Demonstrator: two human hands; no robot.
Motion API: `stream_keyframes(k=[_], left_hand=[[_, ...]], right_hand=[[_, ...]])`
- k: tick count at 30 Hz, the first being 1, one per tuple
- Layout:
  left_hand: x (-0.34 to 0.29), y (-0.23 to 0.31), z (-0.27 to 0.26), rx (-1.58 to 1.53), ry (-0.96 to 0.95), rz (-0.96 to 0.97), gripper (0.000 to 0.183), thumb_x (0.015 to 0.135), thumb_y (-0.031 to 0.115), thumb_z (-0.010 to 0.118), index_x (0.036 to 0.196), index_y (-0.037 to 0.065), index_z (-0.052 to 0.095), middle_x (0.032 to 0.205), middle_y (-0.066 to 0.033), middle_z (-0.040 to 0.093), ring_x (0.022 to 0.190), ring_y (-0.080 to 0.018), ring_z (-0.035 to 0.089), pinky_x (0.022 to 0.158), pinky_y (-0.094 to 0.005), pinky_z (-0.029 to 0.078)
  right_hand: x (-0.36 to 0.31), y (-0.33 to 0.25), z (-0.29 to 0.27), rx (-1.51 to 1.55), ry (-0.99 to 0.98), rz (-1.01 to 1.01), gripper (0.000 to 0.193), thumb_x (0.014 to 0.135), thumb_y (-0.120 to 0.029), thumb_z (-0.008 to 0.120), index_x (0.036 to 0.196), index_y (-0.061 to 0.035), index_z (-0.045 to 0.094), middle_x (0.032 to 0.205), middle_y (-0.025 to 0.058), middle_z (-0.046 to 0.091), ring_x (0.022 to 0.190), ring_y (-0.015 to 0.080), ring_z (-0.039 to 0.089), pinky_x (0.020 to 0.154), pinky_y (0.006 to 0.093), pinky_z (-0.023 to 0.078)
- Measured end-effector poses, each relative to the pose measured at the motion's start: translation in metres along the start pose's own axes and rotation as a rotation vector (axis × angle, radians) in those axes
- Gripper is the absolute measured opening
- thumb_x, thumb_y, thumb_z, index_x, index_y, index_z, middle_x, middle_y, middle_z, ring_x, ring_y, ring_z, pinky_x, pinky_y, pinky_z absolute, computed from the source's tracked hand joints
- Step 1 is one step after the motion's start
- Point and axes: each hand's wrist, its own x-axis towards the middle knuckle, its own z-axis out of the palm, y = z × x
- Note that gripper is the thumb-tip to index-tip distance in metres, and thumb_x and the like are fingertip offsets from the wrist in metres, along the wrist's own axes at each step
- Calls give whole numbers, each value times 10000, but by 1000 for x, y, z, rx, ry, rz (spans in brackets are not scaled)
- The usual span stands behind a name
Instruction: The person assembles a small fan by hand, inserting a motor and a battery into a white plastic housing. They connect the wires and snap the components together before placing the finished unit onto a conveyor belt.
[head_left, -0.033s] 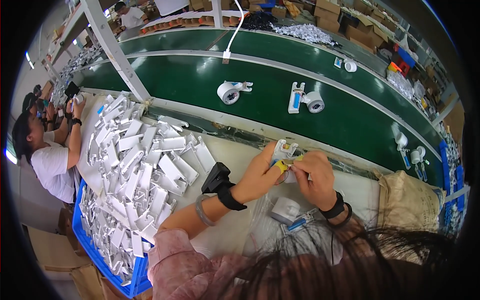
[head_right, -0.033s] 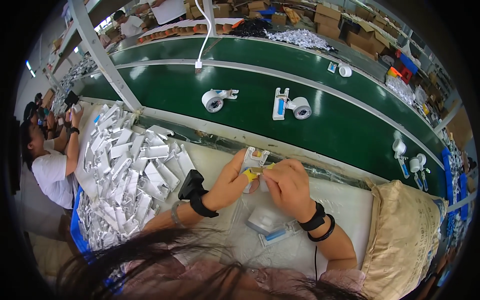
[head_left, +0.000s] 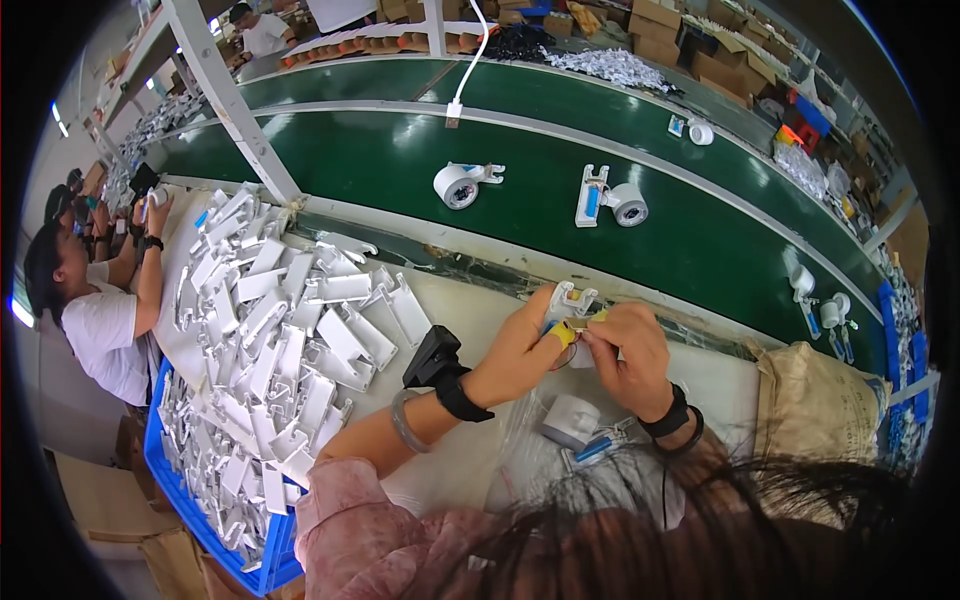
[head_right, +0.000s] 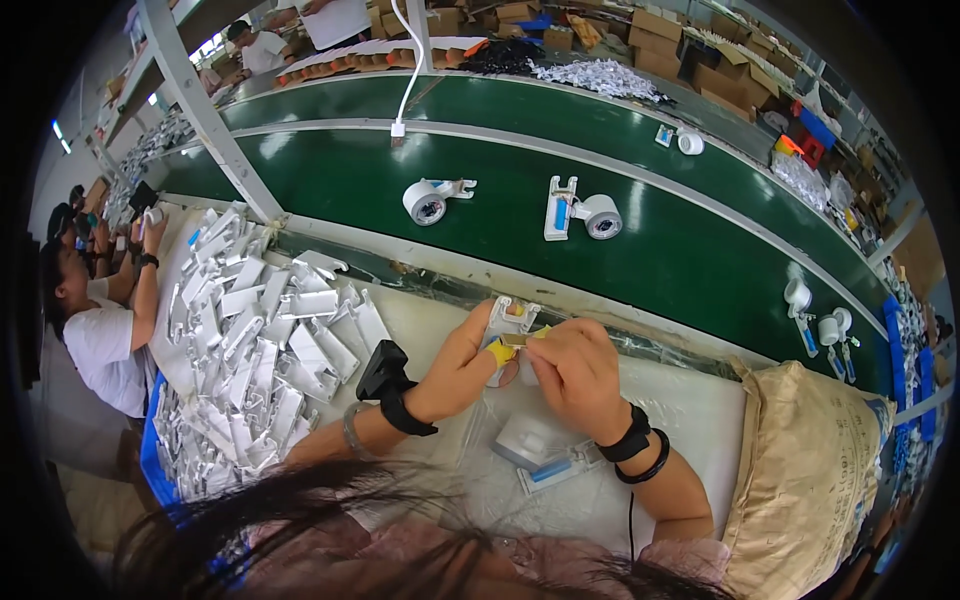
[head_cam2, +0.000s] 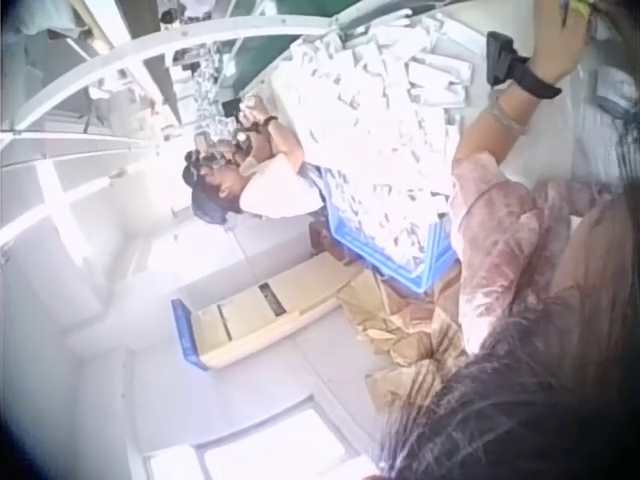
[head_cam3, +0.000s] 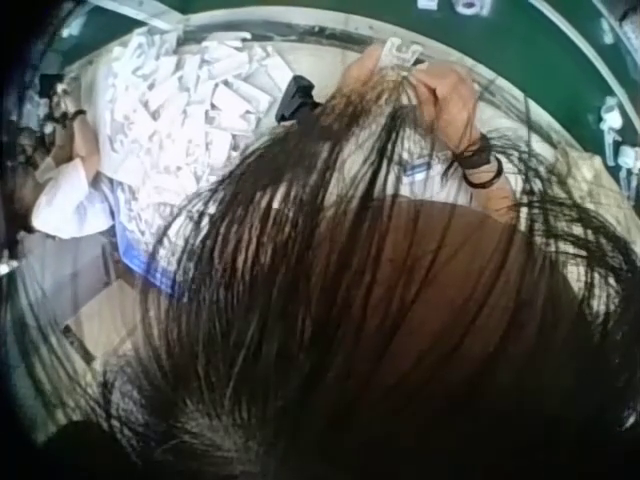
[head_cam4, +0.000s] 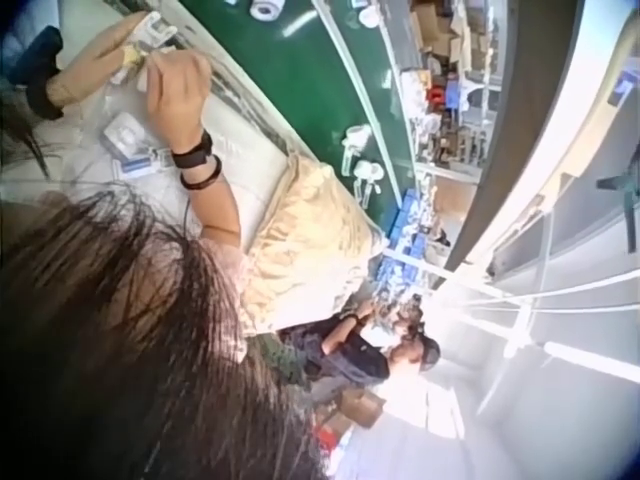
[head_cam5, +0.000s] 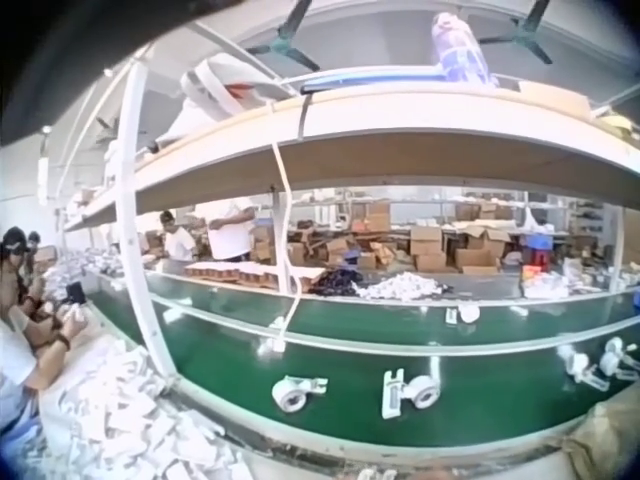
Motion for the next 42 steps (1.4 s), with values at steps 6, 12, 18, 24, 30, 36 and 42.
stream_keyframes(k=[6,12,18,24,30,36,42], left_hand=[[-4,2,3,117,7,27,315,863,33,449,1175,-1,477,836,-55,548,630,-91,486,563,-257,427],[-5,6,4,206,5,42,309,857,38,478,1161,-13,476,853,-97,556,691,-138,518,612,-292,442],[-5,4,4,260,4,50,319,858,38,483,1172,-18,471,871,-132,571,713,-189,543,645,-321,453],[-7,4,4,259,-10,9,353,856,39,481,1201,-27,461,917,-163,578,761,-237,559,691,-339,462],[-7,4,3,266,-16,21,377,844,49,478,1213,-28,460,960,-174,585,817,-260,566,752,-356,466],[-7,4,4,186,-61,67,371,900,-40,408,1265,18,441,945,-29,513,719,-68,448,620,-226,404],[-9,5,5,177,-21,17,375,835,41,477,1205,-20,483,1029,-162,579,900,-260,562,818,-345,457]], right_hand=[[1,-3,0,-18,46,7,284,661,33,766,913,-62,677,816,74,597,752,271,579,668,379,481],[4,-3,-1,-43,69,-23,280,638,22,778,887,-60,681,794,64,567,725,254,562,646,362,462],[5,-3,-1,-56,85,-56,277,631,19,777,877,-68,685,799,52,570,718,246,561,656,356,457],[6,-1,-3,-38,75,-63,293,622,21,774,887,-73,692,809,48,573,720,246,562,663,356,457],[5,2,-5,-5,45,-57,311,615,21,770,898,-87,702,822,43,574,738,249,561,672,356,457],[4,3,-6,22,28,-49,311,616,29,765,897,-89,703,821,44,573,750,251,558,675,358,458],[4,1,-4,12,44,-33,301,611,31,768,880,-84,693,815,48,569,754,257,559,674,364,458]])
